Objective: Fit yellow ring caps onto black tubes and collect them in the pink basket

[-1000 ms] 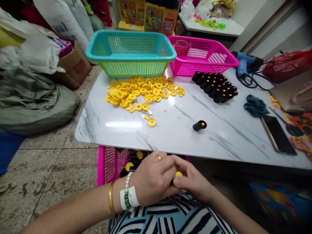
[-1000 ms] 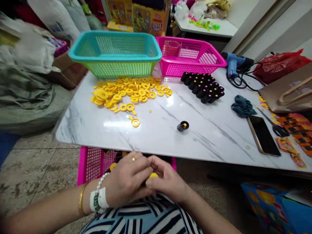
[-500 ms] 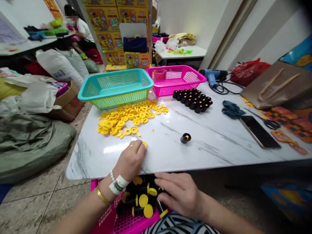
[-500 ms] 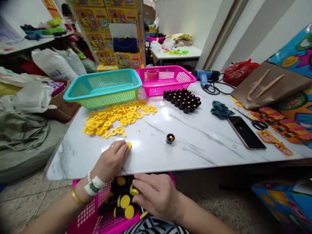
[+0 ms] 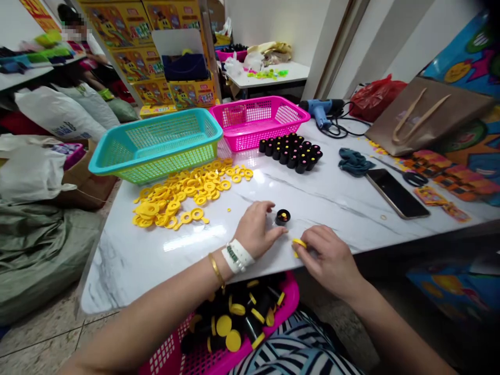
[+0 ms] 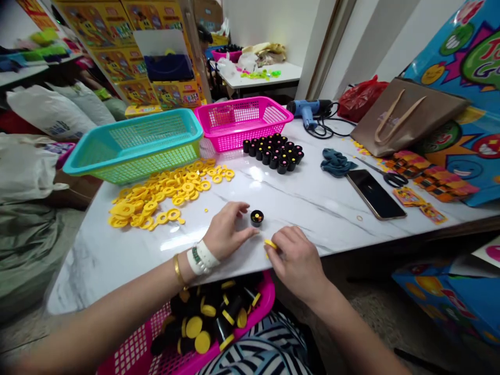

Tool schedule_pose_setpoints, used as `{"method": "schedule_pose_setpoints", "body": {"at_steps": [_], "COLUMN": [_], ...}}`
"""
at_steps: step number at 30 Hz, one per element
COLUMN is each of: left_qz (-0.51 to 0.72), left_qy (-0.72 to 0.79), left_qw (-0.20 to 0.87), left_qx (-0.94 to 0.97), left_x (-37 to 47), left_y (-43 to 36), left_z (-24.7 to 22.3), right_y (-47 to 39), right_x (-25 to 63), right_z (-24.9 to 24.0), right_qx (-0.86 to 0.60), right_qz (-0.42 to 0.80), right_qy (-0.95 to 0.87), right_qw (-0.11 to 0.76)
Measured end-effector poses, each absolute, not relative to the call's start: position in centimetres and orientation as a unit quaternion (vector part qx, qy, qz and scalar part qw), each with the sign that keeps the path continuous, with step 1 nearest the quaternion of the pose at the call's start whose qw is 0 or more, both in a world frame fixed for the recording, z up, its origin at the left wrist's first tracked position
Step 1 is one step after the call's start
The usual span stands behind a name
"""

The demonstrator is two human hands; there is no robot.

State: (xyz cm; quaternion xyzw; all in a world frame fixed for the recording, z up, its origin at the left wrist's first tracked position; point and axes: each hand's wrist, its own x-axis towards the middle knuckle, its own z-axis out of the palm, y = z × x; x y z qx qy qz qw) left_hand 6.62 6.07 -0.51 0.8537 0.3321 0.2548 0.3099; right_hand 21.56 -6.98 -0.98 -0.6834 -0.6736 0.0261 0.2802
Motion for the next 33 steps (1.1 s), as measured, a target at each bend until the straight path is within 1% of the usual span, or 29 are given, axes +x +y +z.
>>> {"method": "schedule_pose_setpoints", "body": {"at_steps": [3,5,7,9,10,12,15,17,18,21,24,27,30,33], "left_qz": [0.227,0.196,0.176,0.170,0.173,0.195,0.243,0.263,0.269,0.273,0.263,0.253,0.252,0.247], "left_qy": [0.296,0.278,0.285,0.301,0.310,0.332,0.358,0.365,0.366,0.362,0.365,0.374,0.378,0.376], "left_qw": [0.286,0.279,0.277,0.271,0.268,0.266,0.272,0.272,0.273,0.277,0.271,0.255,0.245,0.243], "left_qx": [0.883,0.898,0.901,0.898,0.896,0.884,0.860,0.851,0.848,0.847,0.851,0.855,0.857,0.860], "left_x": [8.2,8.2,6.8,4.4,3.0,0.4,-2.0,-2.5,-2.4,-2.2,-2.1,-2.1,-2.1,-2.2], "left_y": [7.1,7.3,7.2,6.8,6.5,5.6,4.0,3.2,2.9,2.6,2.7,2.7,2.6,2.6], "left_z": [-0.8,-0.5,-0.1,0.3,0.4,0.4,-0.1,-0.5,-0.7,-1.2,-1.4,-1.6,-1.6,-1.6], "right_y": [-7.1,-7.1,-7.0,-6.8,-6.7,-6.1,-4.5,-3.4,-3.0,-2.1,-2.0,-1.9,-1.4,-0.7], "right_x": [22.5,22.9,23.3,23.6,23.7,23.4,22.2,21.3,21.0,20.3,19.6,18.4,17.2,16.5], "right_z": [-0.9,-0.6,0.1,0.9,1.3,2.0,2.2,1.9,1.8,1.7,2.1,2.3,2.0,1.6], "right_qx": [-0.710,-0.715,-0.698,-0.682,-0.682,-0.684,-0.633,-0.581,-0.566,-0.566,-0.590,-0.567,-0.529,-0.563], "right_qz": [0.063,0.082,0.100,0.129,0.149,0.208,0.361,0.442,0.450,0.393,0.377,0.393,0.435,0.467], "right_qy": [-0.653,-0.657,-0.685,-0.700,-0.692,-0.655,-0.587,-0.571,-0.581,-0.633,-0.620,-0.638,-0.654,-0.600], "right_qw": [0.257,0.227,0.183,0.168,0.183,0.245,0.353,0.377,0.373,0.353,0.354,0.342,0.321,0.323]}}
